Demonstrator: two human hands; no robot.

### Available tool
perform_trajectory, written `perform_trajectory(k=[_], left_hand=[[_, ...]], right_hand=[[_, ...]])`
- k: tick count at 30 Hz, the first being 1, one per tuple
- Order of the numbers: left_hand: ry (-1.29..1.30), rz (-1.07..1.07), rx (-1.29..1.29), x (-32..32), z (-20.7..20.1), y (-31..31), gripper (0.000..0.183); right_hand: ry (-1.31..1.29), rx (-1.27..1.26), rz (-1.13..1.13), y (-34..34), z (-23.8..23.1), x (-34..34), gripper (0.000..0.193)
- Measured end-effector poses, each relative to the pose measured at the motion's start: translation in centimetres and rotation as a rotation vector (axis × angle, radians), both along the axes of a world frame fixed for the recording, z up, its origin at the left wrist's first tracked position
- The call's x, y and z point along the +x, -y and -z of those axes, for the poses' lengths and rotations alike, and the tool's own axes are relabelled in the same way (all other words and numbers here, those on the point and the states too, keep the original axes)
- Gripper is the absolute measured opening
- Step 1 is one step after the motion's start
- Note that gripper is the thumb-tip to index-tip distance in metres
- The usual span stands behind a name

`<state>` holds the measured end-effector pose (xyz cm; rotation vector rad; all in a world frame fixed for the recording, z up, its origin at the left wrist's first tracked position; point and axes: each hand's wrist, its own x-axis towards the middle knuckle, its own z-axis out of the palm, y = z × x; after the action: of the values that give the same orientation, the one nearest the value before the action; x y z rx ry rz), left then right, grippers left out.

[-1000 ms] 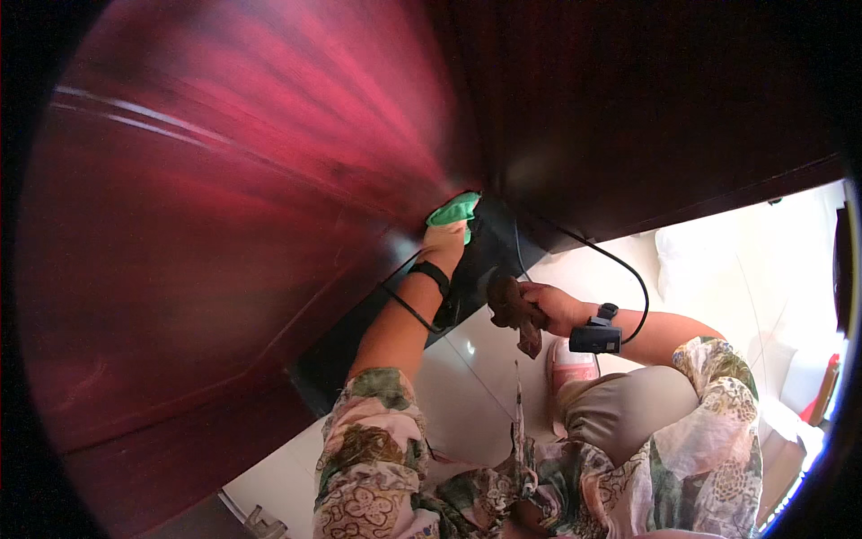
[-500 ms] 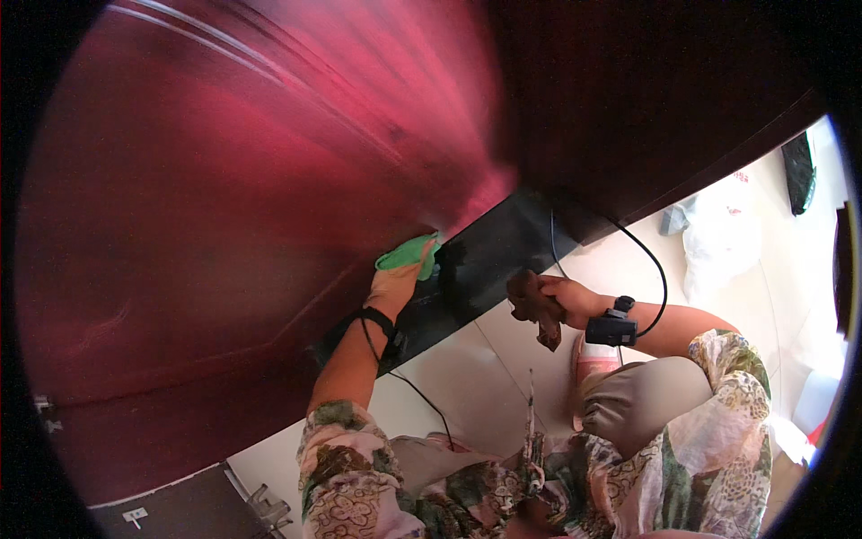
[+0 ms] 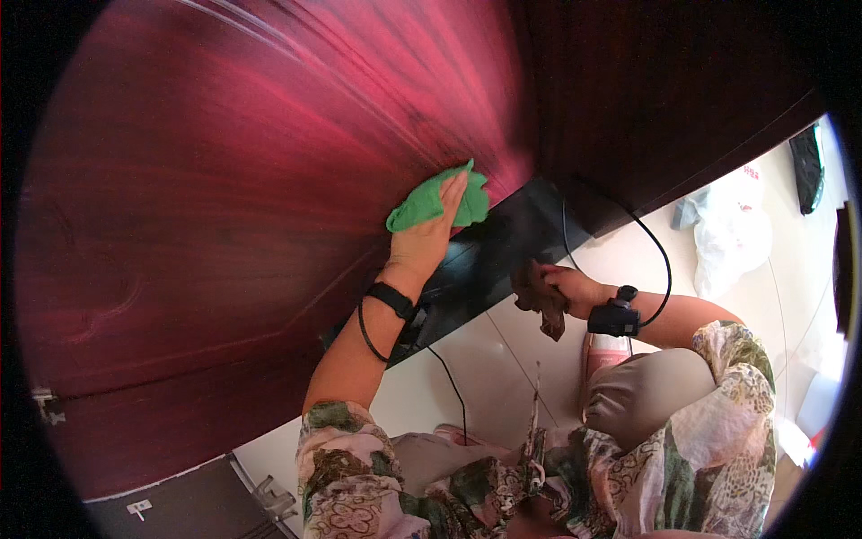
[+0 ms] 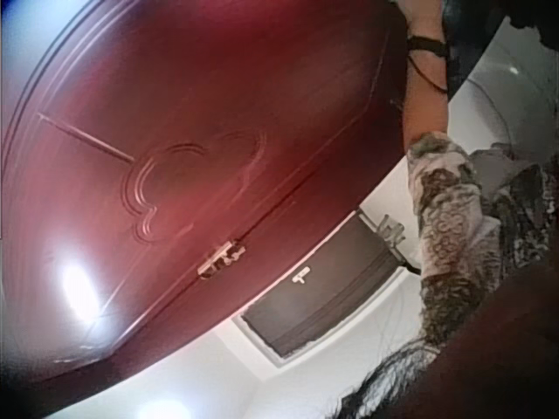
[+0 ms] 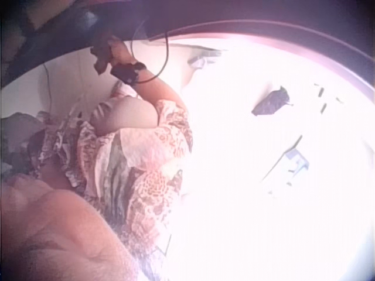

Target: Clean the surface of a wooden door using two different colored cloths.

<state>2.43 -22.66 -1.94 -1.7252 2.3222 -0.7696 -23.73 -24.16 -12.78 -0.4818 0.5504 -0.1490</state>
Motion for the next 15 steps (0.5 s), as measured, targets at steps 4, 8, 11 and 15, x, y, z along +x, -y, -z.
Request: perform_trajectory(k=[4,8,11,15], left_hand=[[0.198,-0.016,0.11,2.7,2.8,-2.2,0.054],[0.218,-0.052,0.206,5.0,3.9,-4.1,0.055],[0.091,-0.032,0.176,4.2,1.1,-4.4,0.056],[-0.078,-0.021,0.033,2.8,-3.8,-2.9,0.053]], right_hand=[[-0.016,0.029,-0.015,-0.1,0.3,0.2,0.039],[-0.045,0.024,-0.018,0.3,0.6,-0.3,0.039],[-0.059,0.01,-0.028,0.5,0.3,-0.5,0.039],[-0.071,0.007,-0.029,0.0,0.7,0.1,0.036]])
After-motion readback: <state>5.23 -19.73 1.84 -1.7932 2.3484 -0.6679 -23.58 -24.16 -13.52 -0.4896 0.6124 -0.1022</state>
